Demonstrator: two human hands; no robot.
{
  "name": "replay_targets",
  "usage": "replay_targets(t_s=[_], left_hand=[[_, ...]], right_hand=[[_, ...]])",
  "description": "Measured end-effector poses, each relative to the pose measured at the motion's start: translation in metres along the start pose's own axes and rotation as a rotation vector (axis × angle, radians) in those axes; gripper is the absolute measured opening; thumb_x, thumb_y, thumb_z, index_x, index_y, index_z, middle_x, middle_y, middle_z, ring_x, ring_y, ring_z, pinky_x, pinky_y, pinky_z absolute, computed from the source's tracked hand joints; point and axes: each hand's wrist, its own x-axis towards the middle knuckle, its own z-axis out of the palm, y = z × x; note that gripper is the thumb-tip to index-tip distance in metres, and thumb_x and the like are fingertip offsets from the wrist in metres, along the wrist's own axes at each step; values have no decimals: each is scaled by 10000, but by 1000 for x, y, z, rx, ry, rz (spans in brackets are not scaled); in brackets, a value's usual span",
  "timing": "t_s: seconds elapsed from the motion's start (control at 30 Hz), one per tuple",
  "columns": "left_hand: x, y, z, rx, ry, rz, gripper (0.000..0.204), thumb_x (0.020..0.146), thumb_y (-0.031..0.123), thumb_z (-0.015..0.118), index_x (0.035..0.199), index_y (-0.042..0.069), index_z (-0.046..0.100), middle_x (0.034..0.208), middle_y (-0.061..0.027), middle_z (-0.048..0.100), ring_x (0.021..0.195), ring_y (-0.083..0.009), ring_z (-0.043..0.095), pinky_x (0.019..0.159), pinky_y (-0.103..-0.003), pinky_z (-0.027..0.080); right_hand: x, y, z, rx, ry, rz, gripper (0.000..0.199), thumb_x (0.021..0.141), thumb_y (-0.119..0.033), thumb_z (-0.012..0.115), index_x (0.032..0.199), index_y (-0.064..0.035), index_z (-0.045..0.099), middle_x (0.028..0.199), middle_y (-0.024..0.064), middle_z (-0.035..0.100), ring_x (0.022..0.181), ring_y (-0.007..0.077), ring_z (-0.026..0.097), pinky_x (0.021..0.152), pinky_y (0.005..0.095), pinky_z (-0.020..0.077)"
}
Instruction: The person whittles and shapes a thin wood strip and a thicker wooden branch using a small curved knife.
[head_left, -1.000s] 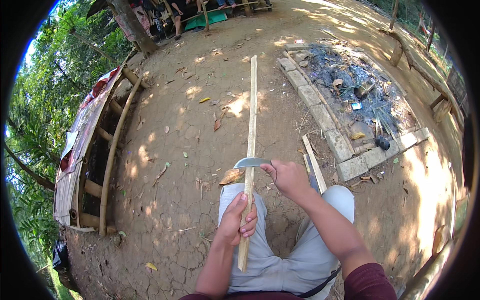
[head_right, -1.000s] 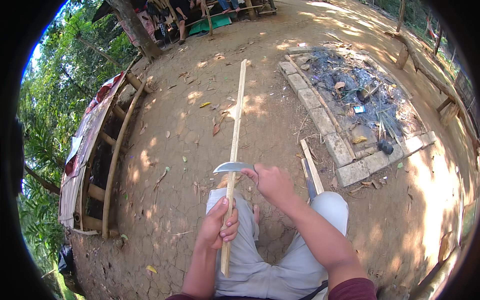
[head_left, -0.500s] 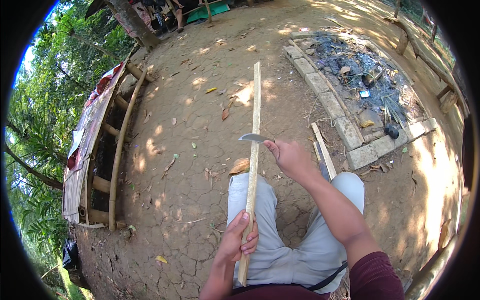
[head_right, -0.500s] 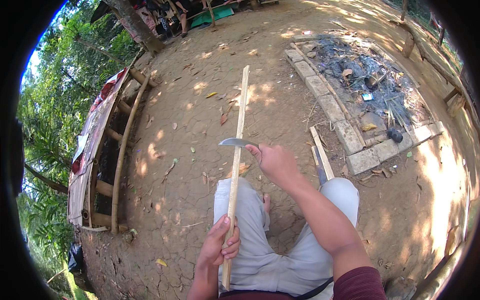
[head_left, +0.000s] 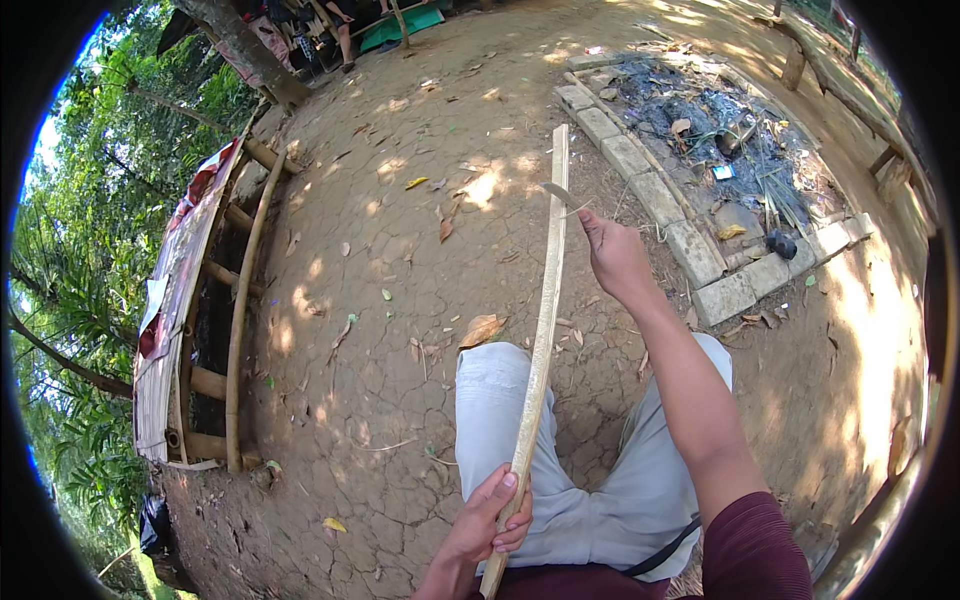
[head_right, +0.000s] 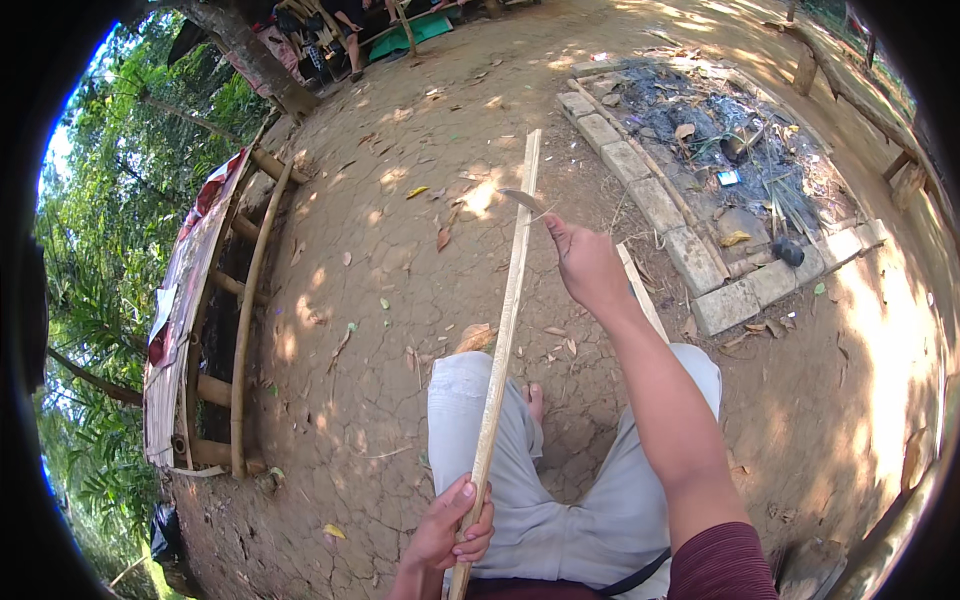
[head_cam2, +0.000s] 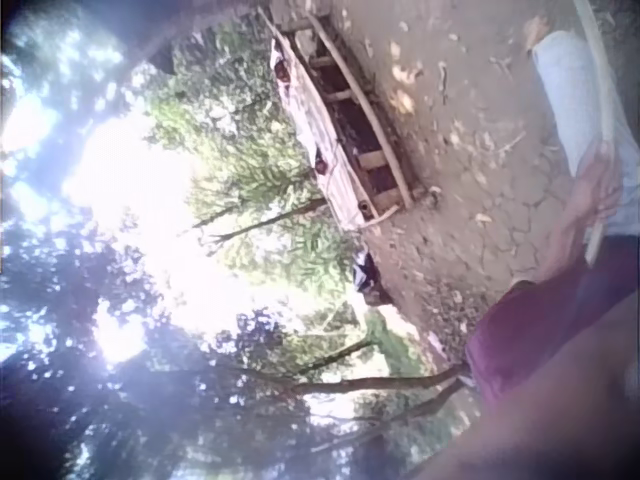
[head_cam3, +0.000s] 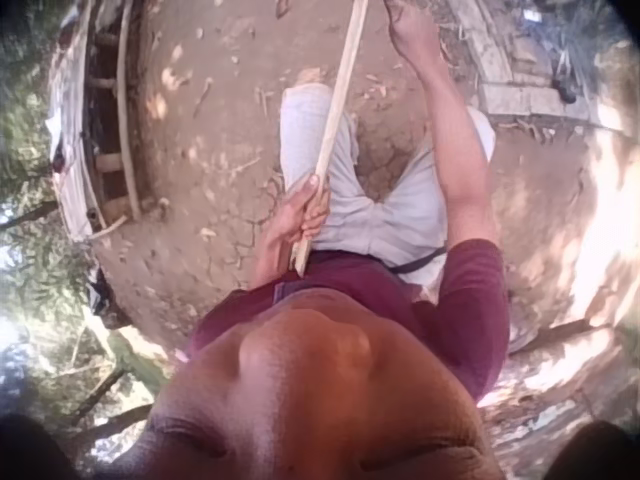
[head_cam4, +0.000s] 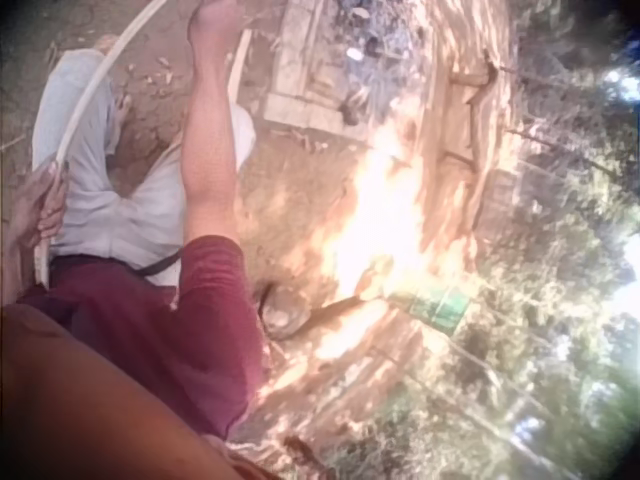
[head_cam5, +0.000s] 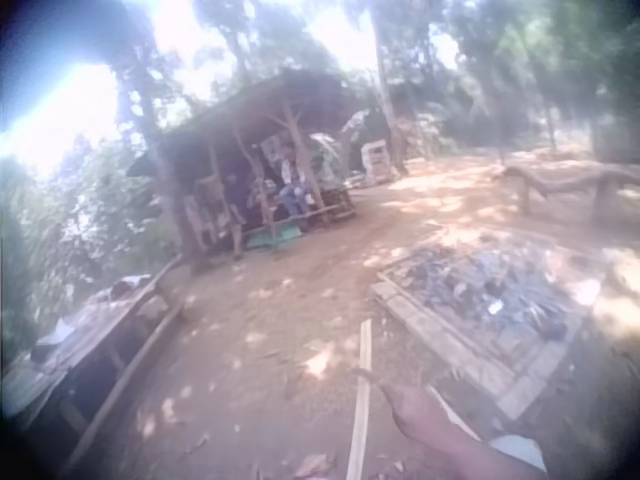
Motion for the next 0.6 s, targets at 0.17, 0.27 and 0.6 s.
replay_targets(t_s=[0.17,0.27,0.6], left_hand=[[-1,8,0,61,68,98,290,1081,360,354,1097,83,439,616,-42,383,372,-85,271,346,-246,269],[10,23,3,68,76,179,283,1083,351,351,1092,83,441,615,-45,384,373,-85,272,346,-247,269],[7,19,15,52,49,140,294,1080,371,350,1076,88,433,599,-31,366,375,-78,271,343,-244,261]], right_hand=[[-25,-19,-6,5,-193,-51,694,1019,-577,361,755,4,632,602,238,583,592,459,594,576,512,460],[-68,-30,1,-70,-225,-198,634,1003,-566,419,764,-14,617,602,225,590,598,448,603,555,511,462],[-48,-20,-7,-118,-113,-196,613,1007,-555,412,770,-25,609,614,224,597,616,442,616,553,510,477]])
